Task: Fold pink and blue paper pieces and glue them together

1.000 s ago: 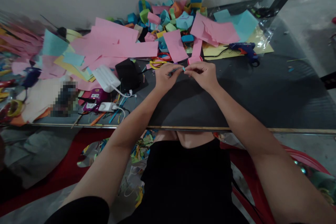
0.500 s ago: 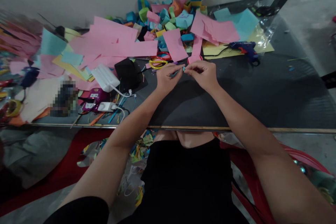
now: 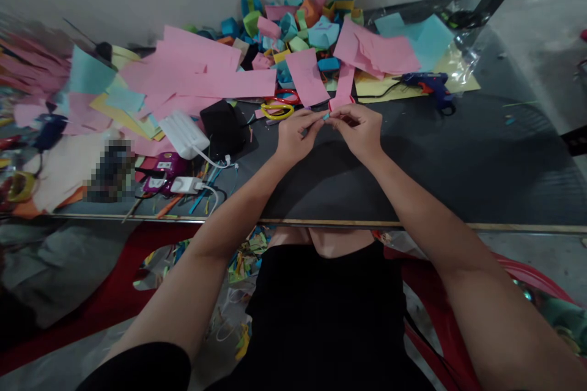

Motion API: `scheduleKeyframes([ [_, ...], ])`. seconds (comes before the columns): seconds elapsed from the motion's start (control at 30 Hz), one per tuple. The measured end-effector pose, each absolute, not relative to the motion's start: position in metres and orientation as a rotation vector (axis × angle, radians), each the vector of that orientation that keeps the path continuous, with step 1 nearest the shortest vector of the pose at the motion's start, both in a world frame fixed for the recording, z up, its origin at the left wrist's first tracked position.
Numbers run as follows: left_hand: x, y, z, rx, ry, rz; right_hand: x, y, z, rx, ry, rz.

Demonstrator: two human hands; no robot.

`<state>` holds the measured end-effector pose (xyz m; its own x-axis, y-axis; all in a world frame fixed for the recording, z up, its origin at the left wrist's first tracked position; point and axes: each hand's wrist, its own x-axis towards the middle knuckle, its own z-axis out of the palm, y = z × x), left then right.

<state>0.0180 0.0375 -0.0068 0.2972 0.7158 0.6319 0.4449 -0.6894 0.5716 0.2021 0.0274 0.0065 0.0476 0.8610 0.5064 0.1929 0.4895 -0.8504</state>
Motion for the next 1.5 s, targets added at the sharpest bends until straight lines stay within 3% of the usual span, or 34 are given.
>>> scheduleKeyframes([
  [0.6, 0.013, 0.039, -0.009, 2.48, 0.995, 1.599, 0.203, 0.031, 0.003, -0.883, -1.511, 0.548],
  [1.5, 0.012, 0.043, -0.012, 2.428, 1.065, 1.515, 0.2, 0.03, 0.013, -0.855, -1.629, 0.636],
])
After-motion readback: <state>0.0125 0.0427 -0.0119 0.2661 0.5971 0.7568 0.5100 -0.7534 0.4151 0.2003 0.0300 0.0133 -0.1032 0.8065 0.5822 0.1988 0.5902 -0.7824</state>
